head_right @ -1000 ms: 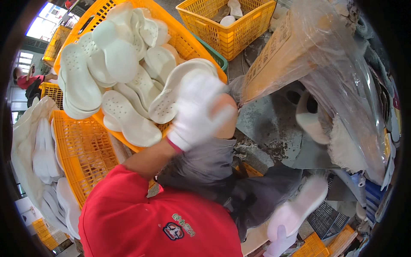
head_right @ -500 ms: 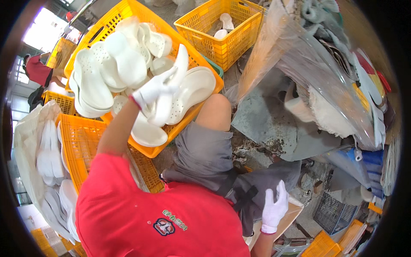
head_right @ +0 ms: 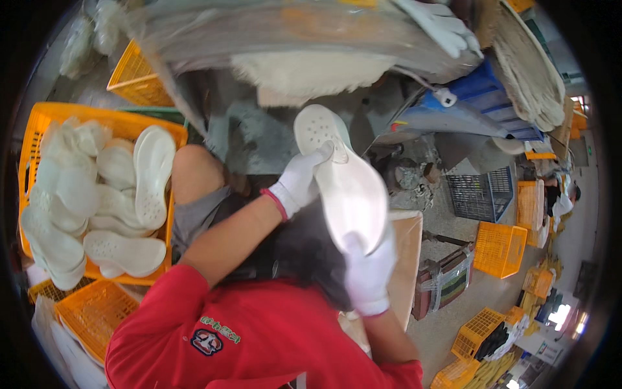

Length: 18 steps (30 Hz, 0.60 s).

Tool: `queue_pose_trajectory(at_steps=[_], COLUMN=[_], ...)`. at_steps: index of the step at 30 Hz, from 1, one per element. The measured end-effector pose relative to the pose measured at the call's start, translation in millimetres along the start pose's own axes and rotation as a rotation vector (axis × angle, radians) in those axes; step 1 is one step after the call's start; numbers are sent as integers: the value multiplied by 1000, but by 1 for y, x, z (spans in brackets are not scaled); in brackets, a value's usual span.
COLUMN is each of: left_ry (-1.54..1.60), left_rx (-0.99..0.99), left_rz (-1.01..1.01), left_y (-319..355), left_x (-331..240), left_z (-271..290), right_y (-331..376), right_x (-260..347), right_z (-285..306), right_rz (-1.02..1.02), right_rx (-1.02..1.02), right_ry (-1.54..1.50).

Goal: The person repeatedly picks up white shoe insoles from a yellow basket, rubs them against a rotating brush, and places them back into the basket. The process is repeated continuously throughout the clip.

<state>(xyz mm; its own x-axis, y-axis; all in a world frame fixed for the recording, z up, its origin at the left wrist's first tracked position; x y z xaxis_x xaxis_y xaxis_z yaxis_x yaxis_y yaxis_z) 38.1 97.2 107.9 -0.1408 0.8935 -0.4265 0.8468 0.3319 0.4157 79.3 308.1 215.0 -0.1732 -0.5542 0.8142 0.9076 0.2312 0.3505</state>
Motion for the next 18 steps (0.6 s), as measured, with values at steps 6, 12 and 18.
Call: queue_pose_trajectory(at_steps=[6, 12, 18], left_ry=[-159, -1060, -1904], left_rx=[-125, -48, -53], left_rz=[-175, -407, -123], left_y=[-76, -152, -65], left_x=[36, -43, -109], left_z=[-20, 45, 78], right_y=[-46, -177, -204], right_x=[18, 49, 75], right_z=[-27, -50, -63], right_rz=[232, 435, 149], right_rx=[-228, -59, 54], right_ry=[4, 62, -126])
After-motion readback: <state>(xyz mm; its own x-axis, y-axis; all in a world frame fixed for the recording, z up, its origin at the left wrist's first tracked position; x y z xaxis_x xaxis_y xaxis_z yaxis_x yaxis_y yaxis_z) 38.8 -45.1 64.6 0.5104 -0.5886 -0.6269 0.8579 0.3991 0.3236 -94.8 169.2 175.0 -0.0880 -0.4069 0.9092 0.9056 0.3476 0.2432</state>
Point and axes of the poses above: each hand's wrist, its own y-axis away from the middle knuckle, its own z-axis out of the back of the hand, x = y × z, the point moved 1 cm from there along -y, towards the middle knuckle, and after that the axes turned 14 degrees about -z, right-handed, at the moved point
